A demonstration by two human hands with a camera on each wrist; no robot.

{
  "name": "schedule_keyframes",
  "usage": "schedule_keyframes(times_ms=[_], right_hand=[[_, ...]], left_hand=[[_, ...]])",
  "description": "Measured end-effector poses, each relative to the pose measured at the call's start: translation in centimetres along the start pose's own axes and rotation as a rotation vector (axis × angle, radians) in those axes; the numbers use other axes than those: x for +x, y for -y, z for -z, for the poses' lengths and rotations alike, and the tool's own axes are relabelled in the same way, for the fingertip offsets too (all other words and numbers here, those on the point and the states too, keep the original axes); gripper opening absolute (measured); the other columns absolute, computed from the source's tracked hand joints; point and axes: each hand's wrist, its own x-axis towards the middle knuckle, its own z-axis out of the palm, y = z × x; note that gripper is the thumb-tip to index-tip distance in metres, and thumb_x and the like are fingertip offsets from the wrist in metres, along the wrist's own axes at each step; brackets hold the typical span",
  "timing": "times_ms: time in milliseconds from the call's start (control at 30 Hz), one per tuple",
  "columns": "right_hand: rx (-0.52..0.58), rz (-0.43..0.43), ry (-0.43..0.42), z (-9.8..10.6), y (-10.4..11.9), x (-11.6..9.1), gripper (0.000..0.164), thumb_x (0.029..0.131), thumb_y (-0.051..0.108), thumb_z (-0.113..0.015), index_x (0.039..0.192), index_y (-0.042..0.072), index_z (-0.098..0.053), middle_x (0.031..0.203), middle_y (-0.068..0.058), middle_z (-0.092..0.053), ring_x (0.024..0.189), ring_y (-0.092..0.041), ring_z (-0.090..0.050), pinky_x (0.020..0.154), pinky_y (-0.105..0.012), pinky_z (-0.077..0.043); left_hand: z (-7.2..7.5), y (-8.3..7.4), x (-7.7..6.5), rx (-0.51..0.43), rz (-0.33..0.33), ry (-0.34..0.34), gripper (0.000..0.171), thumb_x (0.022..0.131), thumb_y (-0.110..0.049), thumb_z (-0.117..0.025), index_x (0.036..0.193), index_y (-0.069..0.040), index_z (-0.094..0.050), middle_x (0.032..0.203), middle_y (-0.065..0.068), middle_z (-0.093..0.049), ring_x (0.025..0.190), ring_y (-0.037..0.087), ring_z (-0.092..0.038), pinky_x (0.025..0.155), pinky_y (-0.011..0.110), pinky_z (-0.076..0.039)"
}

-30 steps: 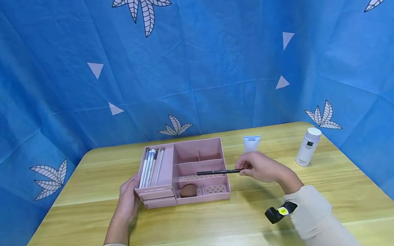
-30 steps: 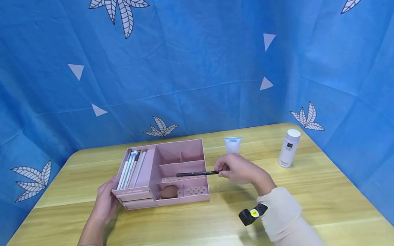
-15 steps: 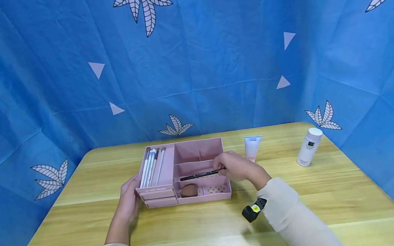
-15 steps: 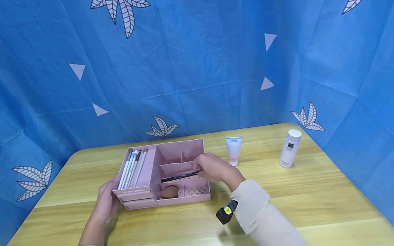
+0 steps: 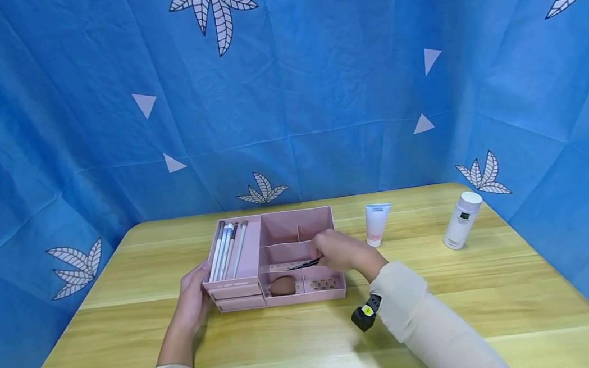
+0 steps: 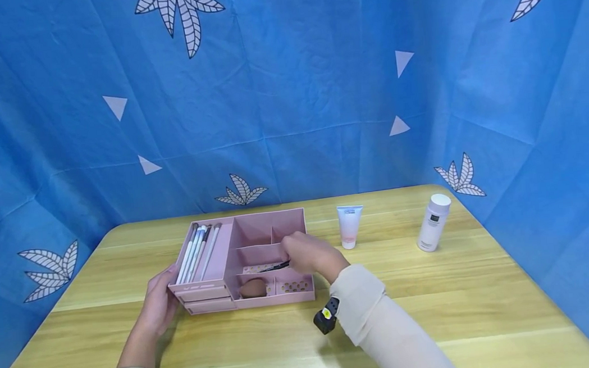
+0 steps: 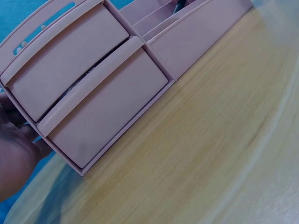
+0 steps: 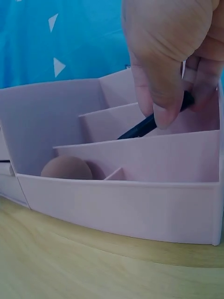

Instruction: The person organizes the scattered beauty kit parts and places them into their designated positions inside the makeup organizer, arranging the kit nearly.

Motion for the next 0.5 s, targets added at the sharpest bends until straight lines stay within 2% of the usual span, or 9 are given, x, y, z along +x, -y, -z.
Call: schedule_keyframes(times_ms=[100, 200, 333, 433, 500], right_hand=[[-0.026, -0.043, 0.029, -0.12, 0.19, 0.14, 0.015, 0.079, -0.007, -0.063, 0.072, 0.006, -0.061, 0.064, 0.003, -0.049, 0.061, -0.012, -0.044, 0.056, -0.025, -0.041], [-0.053, -0.067, 0.045, -0.24, 0.32, 0.24, 0.016, 0.081, -0.006, -0.062, 0.072, 0.008, -0.061, 0.068, 0.003, -0.05, 0.064, -0.012, -0.046, 0.059, -0.025, -0.043], [-0.083, -0.052, 0.061, -0.53, 0.31, 0.39, 0.032, 0.079, -0.011, -0.055, 0.059, 0.012, -0.044, 0.06, 0.005, -0.031, 0.056, -0.01, -0.032, 0.05, -0.022, -0.03], [-0.064, -0.03, 0.077, -0.74, 0.28, 0.36, 0.04, 0.075, -0.015, -0.046, 0.055, 0.015, -0.029, 0.057, 0.005, -0.016, 0.053, -0.01, -0.018, 0.047, -0.021, -0.018], [-0.045, -0.018, 0.08, -0.8, 0.3, 0.24, 0.041, 0.074, -0.016, -0.043, 0.053, 0.016, -0.027, 0.056, 0.006, -0.013, 0.053, -0.009, -0.015, 0.047, -0.021, -0.015]], left_hand=[[0.03, 0.06, -0.04, -0.005, -0.002, 0.002, 0.05, 0.102, -0.024, -0.031, 0.138, 0.01, -0.034, 0.13, 0.007, -0.054, 0.107, -0.003, -0.054, 0.096, 0.016, -0.043], [0.05, 0.13, -0.01, -0.006, -0.009, -0.002, 0.05, 0.102, -0.025, -0.032, 0.138, 0.01, -0.035, 0.127, 0.005, -0.055, 0.107, -0.001, -0.055, 0.096, 0.017, -0.044], [0.0, 0.09, 0.05, 0.006, -0.009, -0.001, 0.051, 0.102, -0.026, -0.032, 0.138, 0.01, -0.035, 0.14, 0.025, -0.041, 0.107, -0.003, -0.055, 0.096, 0.017, -0.044], [0.0, 0.14, 0.06, 0.006, -0.007, -0.004, 0.051, 0.102, -0.027, -0.032, 0.138, 0.01, -0.035, 0.141, 0.025, -0.039, 0.108, -0.003, -0.054, 0.096, 0.016, -0.043], [0.01, 0.16, 0.06, 0.005, -0.01, -0.004, 0.051, 0.102, -0.027, -0.032, 0.138, 0.01, -0.035, 0.138, 0.019, -0.044, 0.108, -0.004, -0.054, 0.096, 0.016, -0.043]])
